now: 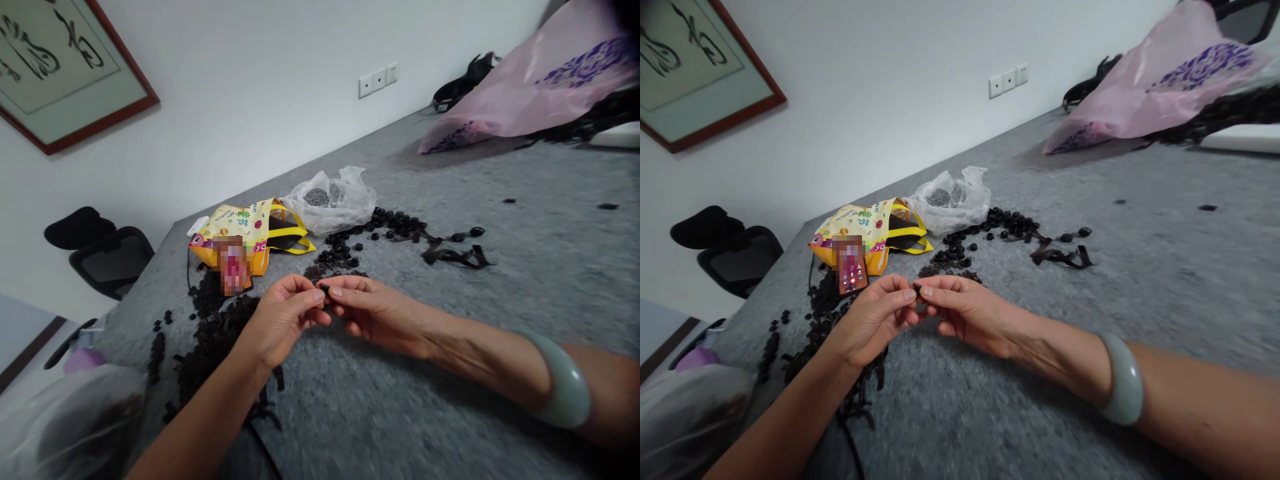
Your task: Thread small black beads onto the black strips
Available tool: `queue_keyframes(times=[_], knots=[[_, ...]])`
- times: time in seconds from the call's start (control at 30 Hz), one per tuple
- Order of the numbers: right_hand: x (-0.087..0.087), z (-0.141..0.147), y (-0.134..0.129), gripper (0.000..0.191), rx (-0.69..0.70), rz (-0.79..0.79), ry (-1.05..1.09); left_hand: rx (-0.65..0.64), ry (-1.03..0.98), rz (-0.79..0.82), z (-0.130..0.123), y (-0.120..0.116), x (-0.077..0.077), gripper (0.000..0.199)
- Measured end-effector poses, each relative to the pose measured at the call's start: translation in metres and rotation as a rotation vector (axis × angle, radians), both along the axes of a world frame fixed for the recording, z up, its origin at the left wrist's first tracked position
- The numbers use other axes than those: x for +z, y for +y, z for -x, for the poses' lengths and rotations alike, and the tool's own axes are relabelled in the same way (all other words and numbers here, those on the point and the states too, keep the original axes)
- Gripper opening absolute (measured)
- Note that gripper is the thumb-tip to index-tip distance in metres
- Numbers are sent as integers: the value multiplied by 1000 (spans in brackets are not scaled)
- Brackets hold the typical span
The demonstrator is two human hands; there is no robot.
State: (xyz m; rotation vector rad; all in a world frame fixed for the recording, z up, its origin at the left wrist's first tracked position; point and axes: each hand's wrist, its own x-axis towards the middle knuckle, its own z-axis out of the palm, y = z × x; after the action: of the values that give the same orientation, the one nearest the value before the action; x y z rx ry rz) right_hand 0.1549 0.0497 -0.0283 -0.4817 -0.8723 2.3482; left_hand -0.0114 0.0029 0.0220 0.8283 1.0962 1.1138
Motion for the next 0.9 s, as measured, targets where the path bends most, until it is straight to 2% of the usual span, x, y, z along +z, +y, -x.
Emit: queue_keyframes(times=[0.27, 0.47, 0.77, 0.9], knots=[[-2, -1, 3, 23, -10, -66, -14, 0, -1, 18, 2, 2, -6, 27], [-2, -1, 4, 26, -50, -182, -90, 9, -19, 28, 3, 2, -8, 32], [5, -4, 6, 30, -156, -492, -234, 54, 8, -36, 3, 3, -12, 37], [3, -7, 8, 26, -223, -712, -340, 71, 51, -60, 3, 3, -13, 34]])
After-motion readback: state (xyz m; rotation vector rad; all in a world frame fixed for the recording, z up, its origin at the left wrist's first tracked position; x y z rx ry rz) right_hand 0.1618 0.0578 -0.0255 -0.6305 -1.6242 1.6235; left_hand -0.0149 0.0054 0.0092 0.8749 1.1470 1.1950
